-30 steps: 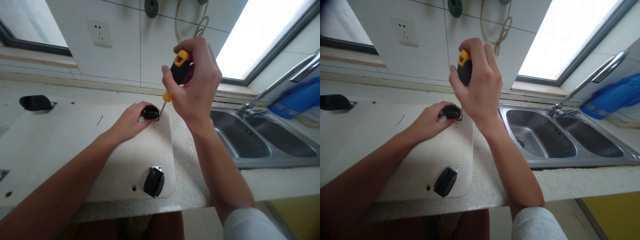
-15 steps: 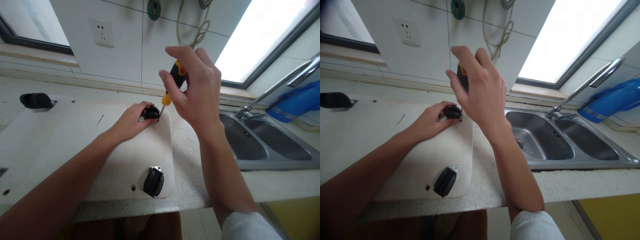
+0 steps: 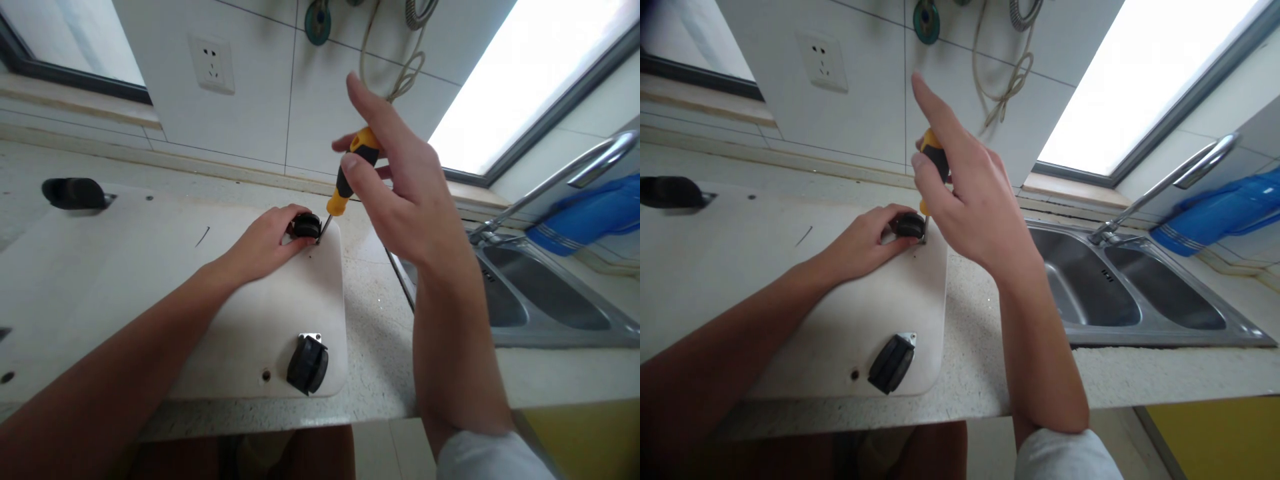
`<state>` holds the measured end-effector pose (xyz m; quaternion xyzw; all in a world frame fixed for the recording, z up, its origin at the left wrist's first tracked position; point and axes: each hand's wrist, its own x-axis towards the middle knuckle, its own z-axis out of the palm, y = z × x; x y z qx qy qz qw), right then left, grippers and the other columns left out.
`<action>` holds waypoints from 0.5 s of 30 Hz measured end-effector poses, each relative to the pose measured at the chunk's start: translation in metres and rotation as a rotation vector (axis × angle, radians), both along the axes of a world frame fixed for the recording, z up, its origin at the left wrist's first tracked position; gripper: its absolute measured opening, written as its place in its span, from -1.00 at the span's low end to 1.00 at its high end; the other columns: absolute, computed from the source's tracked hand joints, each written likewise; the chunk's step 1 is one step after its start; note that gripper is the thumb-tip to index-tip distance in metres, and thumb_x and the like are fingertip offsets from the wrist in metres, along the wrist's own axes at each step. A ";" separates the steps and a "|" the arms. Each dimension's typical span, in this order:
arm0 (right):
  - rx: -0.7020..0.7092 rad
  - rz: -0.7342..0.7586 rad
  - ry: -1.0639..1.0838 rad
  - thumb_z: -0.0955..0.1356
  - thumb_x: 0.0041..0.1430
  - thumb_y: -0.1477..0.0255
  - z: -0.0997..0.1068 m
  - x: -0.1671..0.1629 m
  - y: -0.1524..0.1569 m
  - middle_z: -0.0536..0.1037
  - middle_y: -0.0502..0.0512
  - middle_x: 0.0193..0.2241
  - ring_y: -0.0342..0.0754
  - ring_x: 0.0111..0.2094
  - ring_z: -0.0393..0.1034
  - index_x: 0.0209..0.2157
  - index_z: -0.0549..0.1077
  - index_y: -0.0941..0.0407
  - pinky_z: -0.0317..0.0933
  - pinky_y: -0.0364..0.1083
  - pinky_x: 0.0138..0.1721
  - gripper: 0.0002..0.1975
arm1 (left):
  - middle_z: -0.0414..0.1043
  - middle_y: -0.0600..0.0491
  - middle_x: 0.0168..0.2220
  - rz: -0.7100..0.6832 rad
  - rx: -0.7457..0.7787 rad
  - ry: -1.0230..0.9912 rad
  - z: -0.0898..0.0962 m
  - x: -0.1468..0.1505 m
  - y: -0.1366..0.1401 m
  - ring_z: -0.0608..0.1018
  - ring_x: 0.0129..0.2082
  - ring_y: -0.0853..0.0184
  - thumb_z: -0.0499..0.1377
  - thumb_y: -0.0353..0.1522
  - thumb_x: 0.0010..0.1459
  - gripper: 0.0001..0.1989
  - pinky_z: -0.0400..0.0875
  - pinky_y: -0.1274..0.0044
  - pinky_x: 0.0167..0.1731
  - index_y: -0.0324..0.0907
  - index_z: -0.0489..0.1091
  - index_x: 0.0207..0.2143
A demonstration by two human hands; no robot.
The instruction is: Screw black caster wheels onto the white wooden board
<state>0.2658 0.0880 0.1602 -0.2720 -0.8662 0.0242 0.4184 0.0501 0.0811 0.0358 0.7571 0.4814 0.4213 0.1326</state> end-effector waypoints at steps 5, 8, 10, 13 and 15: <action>0.079 -0.187 0.005 0.38 0.58 0.09 0.000 -0.001 -0.002 0.66 0.13 -0.07 0.15 -0.03 0.58 0.25 0.57 -0.13 0.46 0.07 0.04 -0.65 | 0.71 -0.08 0.10 0.008 0.005 0.008 0.000 0.000 0.001 0.69 0.09 0.00 0.35 -0.20 0.39 -0.66 0.54 0.15 0.17 -0.06 0.55 0.15; -0.017 0.015 -0.049 0.31 0.63 0.25 0.001 0.001 -0.003 0.66 0.10 0.02 0.12 0.11 0.60 0.50 0.34 -0.18 0.46 0.05 0.12 -0.50 | 0.71 -0.10 0.12 -0.007 0.008 0.009 -0.001 0.000 0.001 0.69 0.12 -0.02 0.35 -0.19 0.40 -0.65 0.54 0.14 0.19 -0.08 0.54 0.16; -0.037 0.015 -0.034 0.31 0.62 0.29 -0.001 0.001 -0.002 0.67 0.08 0.03 0.11 0.06 0.60 0.50 0.32 -0.18 0.47 0.05 0.09 -0.49 | 0.71 -0.10 0.12 -0.010 0.016 0.008 -0.001 0.000 0.002 0.69 0.12 -0.02 0.36 -0.20 0.39 -0.65 0.53 0.13 0.20 -0.08 0.54 0.16; 0.045 -0.185 0.029 0.39 0.57 0.14 -0.003 -0.001 0.001 0.69 0.10 -0.06 0.12 -0.10 0.59 0.21 0.54 -0.11 0.47 0.08 0.02 -0.70 | 0.71 -0.09 0.12 -0.008 0.019 0.004 -0.002 0.000 0.002 0.69 0.12 0.00 0.35 -0.21 0.40 -0.66 0.54 0.14 0.21 -0.07 0.54 0.16; 0.040 -0.182 0.017 0.39 0.56 0.13 -0.003 0.000 0.002 0.69 0.10 -0.06 0.14 -0.08 0.60 0.20 0.53 -0.11 0.47 0.09 0.05 -0.70 | 0.71 -0.10 0.12 -0.007 0.015 0.006 -0.002 -0.001 0.002 0.69 0.12 -0.01 0.35 -0.20 0.40 -0.65 0.54 0.14 0.20 -0.07 0.54 0.16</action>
